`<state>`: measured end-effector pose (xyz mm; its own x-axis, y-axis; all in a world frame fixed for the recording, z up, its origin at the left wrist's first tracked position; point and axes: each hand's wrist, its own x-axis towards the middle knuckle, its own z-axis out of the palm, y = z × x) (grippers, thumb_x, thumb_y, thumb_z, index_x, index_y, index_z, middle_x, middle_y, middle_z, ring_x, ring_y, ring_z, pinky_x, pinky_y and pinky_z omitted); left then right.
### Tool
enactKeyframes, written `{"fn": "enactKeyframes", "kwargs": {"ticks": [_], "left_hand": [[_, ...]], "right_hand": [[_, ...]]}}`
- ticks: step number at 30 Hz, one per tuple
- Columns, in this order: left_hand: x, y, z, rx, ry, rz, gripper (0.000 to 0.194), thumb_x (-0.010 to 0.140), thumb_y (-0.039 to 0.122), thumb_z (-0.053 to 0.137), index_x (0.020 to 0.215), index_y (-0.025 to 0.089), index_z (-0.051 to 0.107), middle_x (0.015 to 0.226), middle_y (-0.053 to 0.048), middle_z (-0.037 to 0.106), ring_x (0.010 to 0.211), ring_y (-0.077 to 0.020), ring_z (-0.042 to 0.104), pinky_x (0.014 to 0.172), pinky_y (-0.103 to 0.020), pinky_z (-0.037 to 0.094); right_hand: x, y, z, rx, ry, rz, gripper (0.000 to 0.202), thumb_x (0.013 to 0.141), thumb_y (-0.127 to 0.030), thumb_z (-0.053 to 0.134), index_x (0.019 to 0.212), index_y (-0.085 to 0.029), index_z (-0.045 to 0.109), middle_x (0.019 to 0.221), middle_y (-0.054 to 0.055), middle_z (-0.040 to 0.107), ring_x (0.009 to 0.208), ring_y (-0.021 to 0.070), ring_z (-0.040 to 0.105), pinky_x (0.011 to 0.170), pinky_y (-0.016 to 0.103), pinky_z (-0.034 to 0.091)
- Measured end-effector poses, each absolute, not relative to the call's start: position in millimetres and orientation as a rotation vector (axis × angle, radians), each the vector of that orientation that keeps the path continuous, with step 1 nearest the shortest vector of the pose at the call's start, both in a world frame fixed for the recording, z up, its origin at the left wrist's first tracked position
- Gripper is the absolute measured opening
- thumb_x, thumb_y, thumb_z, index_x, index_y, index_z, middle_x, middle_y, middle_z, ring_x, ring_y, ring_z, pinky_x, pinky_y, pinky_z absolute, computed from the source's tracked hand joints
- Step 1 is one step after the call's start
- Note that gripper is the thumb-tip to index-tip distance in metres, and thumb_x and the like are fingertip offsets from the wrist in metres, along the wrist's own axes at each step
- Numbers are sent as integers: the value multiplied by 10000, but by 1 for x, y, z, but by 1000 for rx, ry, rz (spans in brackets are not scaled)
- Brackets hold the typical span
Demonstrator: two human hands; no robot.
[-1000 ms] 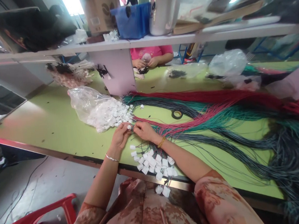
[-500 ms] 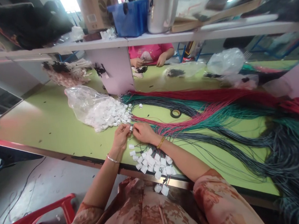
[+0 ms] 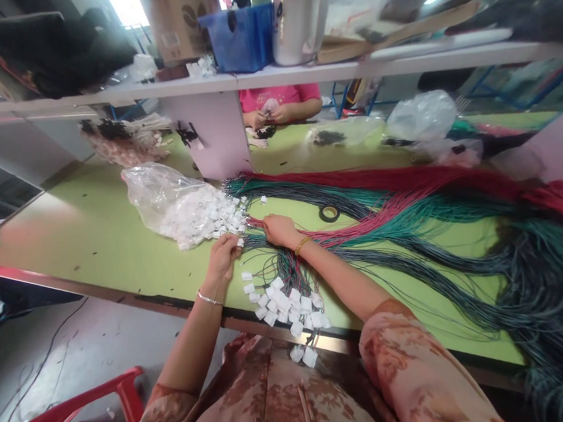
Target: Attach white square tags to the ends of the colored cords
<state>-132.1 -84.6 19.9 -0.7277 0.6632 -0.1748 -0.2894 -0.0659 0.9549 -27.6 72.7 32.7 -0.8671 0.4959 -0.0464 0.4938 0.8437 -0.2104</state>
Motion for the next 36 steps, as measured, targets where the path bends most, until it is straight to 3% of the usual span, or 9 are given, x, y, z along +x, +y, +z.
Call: {"fn": "enactKeyframes", "kwargs": {"ticks": [6, 14, 20, 26, 36], "left_hand": [[-128, -84, 23, 406, 1470, 1882, 176, 635, 249, 733, 707, 146, 609, 621, 17, 553, 524, -62, 466, 495, -196, 335], [-125, -84, 24, 426, 1330, 1905, 193, 671, 275, 746, 762, 152, 629, 724, -2, 594, 603, -70, 505, 556, -197, 381], [-127, -84, 20, 435, 1249, 1908, 212, 707, 278, 733, 839, 154, 623, 835, -28, 637, 655, -78, 539, 612, -210, 413], [-128, -83, 19, 387, 1150, 1923, 197, 721, 261, 725, 839, 158, 607, 836, -35, 643, 674, -92, 550, 668, -238, 440], [-127, -83, 22, 420, 1121, 1918, 186, 747, 268, 711, 844, 157, 596, 891, -47, 642, 665, -88, 538, 670, -241, 448]], "right_hand": [[-21, 71, 35, -763, -2929, 366, 241, 932, -257, 402, 1008, -128, 591, 974, 150, 670, 800, 213, 605, 681, 277, 373], [-35, 69, 39, -533, -2509, 1009, 183, 837, -284, 500, 753, -147, 588, 684, 10, 602, 601, 112, 465, 591, 228, 331], [-46, 57, 50, -359, -2249, 1402, 185, 763, -324, 547, 745, -145, 588, 644, -19, 542, 588, 98, 427, 582, 221, 353], [-33, 47, 50, -572, -2241, 1389, 197, 697, -318, 575, 707, -131, 638, 557, -45, 461, 537, 81, 354, 538, 213, 306], [-21, 41, 37, -677, -2220, 1405, 200, 667, -328, 542, 630, -139, 595, 511, -58, 430, 497, 71, 331, 502, 210, 277]]}}
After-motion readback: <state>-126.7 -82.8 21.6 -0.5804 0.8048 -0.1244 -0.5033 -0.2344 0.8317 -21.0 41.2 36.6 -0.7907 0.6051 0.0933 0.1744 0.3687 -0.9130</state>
